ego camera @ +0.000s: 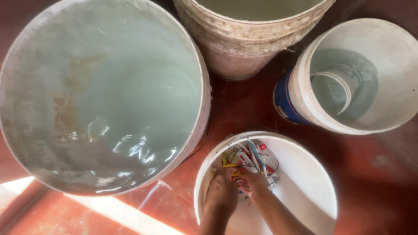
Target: The person wipes a wall-mounted holder with a yellow cloth, then uses a small cup to scoop water from a bucket and pour it over the holder. They place a small bottle on a shelf, wash toothbrushes in a bucket, and place them in the holder.
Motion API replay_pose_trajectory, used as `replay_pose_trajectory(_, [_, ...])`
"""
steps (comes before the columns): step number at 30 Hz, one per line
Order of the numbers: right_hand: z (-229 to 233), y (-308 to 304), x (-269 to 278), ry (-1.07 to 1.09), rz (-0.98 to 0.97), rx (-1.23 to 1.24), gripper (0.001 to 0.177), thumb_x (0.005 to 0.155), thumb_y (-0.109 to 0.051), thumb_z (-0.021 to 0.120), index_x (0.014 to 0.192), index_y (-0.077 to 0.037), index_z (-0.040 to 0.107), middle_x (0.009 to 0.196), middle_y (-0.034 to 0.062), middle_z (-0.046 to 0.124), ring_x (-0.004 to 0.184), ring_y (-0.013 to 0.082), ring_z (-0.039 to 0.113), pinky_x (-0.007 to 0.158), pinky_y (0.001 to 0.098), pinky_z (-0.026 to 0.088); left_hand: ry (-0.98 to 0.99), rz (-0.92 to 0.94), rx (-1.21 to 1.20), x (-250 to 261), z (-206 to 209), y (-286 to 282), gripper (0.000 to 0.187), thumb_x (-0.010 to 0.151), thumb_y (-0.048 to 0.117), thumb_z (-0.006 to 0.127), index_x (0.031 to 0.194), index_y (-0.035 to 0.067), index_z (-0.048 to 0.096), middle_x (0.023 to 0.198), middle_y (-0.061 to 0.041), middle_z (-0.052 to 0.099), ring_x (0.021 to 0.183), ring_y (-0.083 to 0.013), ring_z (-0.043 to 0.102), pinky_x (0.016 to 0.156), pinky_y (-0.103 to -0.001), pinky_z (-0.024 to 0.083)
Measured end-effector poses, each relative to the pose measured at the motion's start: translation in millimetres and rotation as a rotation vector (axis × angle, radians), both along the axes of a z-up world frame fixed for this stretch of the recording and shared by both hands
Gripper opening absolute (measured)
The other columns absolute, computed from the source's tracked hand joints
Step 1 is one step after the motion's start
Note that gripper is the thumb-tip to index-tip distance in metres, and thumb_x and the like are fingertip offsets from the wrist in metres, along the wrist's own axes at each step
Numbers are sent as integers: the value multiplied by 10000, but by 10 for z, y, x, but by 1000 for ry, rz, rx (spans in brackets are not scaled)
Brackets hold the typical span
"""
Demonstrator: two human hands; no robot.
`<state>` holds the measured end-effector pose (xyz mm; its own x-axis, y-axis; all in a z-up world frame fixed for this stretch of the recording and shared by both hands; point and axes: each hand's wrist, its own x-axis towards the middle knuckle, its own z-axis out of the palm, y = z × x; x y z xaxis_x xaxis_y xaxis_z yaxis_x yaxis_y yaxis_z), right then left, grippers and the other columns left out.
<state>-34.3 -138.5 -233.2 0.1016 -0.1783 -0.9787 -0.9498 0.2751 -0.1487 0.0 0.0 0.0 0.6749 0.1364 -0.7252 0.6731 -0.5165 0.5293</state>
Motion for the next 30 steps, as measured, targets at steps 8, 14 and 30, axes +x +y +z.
replay_pose_trajectory(8, [527, 151, 230, 140, 46, 20, 188, 846, -212, 777, 955, -67, 727, 792, 29, 658, 627, 149, 577, 655, 436, 423, -15, -18, 51, -120, 251, 80, 389, 947, 48, 450, 1274, 126, 646, 1282, -179, 655, 1158, -351, 665, 985, -435, 534])
replay_pose_trajectory(14, [1150, -36, 240, 150, 283, -48, 329, 731, -313, 910, 806, -44, 737, 621, 25, 582, 475, 114, 447, 559, 324, 314, 22, -35, 40, -165, 519, -55, 401, 920, 16, 440, 1258, 96, 641, 1310, -164, 647, 1188, -341, 660, 1019, -431, 521])
replay_pose_trajectory(30, [3583, -609, 1033, -464, 1623, -567, 371, 773, -353, 794, 1039, -119, 682, 1115, 77, 724, 1087, 233, 697, 931, 434, 531, -115, -100, 156, 203, 1885, -186, 396, 932, 25, 464, 1305, 31, 597, 1359, -196, 598, 1226, -382, 607, 1065, -447, 472])
